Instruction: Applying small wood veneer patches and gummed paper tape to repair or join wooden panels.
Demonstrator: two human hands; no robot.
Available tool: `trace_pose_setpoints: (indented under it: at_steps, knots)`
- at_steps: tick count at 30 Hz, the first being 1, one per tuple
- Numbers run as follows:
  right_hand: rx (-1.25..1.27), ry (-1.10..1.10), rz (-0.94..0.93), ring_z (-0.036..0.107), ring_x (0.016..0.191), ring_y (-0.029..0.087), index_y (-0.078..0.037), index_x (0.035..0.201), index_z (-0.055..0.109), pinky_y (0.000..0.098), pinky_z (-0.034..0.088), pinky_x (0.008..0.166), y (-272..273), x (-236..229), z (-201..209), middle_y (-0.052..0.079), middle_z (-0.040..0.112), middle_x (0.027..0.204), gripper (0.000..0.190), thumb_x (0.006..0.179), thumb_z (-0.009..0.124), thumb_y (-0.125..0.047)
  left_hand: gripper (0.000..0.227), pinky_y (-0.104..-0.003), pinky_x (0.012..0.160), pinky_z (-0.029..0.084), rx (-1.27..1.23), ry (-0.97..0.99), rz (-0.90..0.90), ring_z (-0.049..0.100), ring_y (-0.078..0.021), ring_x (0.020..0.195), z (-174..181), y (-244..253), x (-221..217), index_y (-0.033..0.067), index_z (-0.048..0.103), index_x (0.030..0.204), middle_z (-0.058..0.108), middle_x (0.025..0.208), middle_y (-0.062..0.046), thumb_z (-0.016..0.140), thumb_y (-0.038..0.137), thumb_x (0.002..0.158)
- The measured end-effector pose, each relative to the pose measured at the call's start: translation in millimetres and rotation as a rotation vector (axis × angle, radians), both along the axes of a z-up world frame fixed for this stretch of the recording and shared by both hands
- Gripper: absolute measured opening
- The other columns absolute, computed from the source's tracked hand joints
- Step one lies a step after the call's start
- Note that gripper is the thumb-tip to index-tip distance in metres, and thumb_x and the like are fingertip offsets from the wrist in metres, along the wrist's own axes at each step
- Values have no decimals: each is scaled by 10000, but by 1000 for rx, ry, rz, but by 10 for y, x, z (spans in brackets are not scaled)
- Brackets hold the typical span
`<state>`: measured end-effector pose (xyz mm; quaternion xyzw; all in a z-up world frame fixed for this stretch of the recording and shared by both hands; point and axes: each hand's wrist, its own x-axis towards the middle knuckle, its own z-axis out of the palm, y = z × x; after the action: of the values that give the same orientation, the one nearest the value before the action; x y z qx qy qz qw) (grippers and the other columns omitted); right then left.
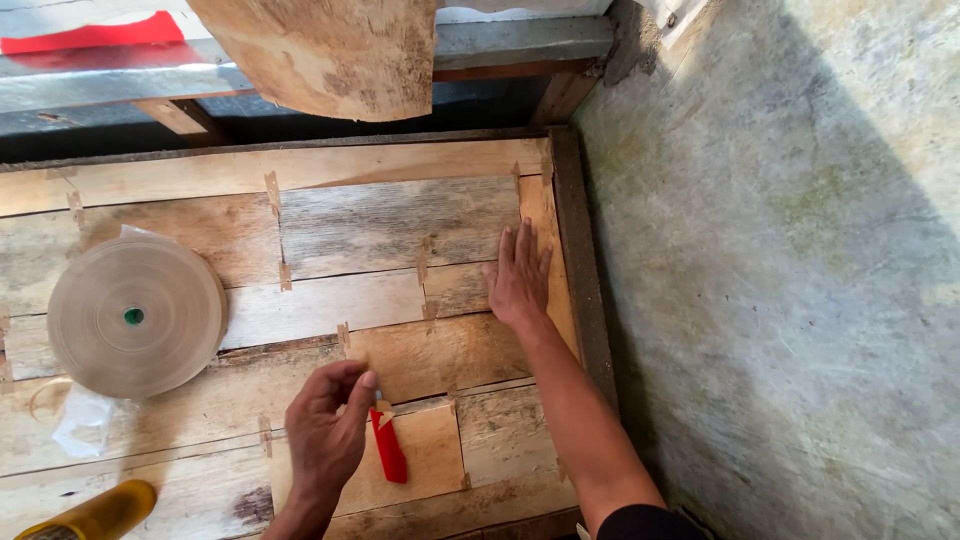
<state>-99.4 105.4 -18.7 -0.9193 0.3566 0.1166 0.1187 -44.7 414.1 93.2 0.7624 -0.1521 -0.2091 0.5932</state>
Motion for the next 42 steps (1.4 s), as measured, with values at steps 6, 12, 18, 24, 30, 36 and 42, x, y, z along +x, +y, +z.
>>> trace_pose_setpoints:
  at_steps: [6,12,18,24,30,36,42]
  knots:
    - [757,-641,-9,651,1317,296,-96,1169,726,483,507,1148,483,-393,607,136,705,1346,416,986,597,-446,131,-283,450,592,10,203,-174,648,-121,550,-99,-293,-24,31,724,962,721,719,-81,683,153,939]
    - [1041,-687,389,604,1277,231,-48,1243,695,384,463,1107,653,-546,1573,95,670,1281,399,970,684,-339,102,-229,457,482,-43,127,-345,586,-66,550,140,-426,-150,46,729,946,686,683,-15,696,142,947]
    - [1097,-609,209,673,1061,178,-33,1096,717,350,543,958,699,-674,1523,70,724,1072,304,962,750,-304,92,-257,459,390,3,35,-370,527,-64,522,398,-437,-201,34,736,937,635,595,-2,718,124,935]
    - [1118,-525,141,670,937,150,-29,1012,729,328,554,853,792,-708,1582,42,735,955,259,936,741,-277,99,-285,472,444,-37,-74,-407,603,-91,510,484,-425,-237,17,707,938,690,616,-53,728,110,909]
    - [511,-712,281,659,844,232,-39,906,694,409,500,858,962,-665,1789,68,694,856,145,928,734,-177,120,-290,516,493,33,34,-311,635,-111,576,452,-533,-261,24,744,984,735,683,-58,731,125,920]
    - [178,-790,346,642,786,230,-84,869,635,413,486,774,971,-582,1540,60,663,834,127,959,684,-160,272,-248,620,566,126,287,-210,710,-91,699,236,-799,-134,69,648,1121,780,808,-41,772,156,895]
    - [200,-783,309,629,747,213,-67,897,602,391,528,646,659,-300,1358,74,615,827,164,1008,652,-177,193,-267,621,585,102,543,-165,680,-127,680,-86,-1153,111,51,743,1050,766,820,-59,757,152,887]
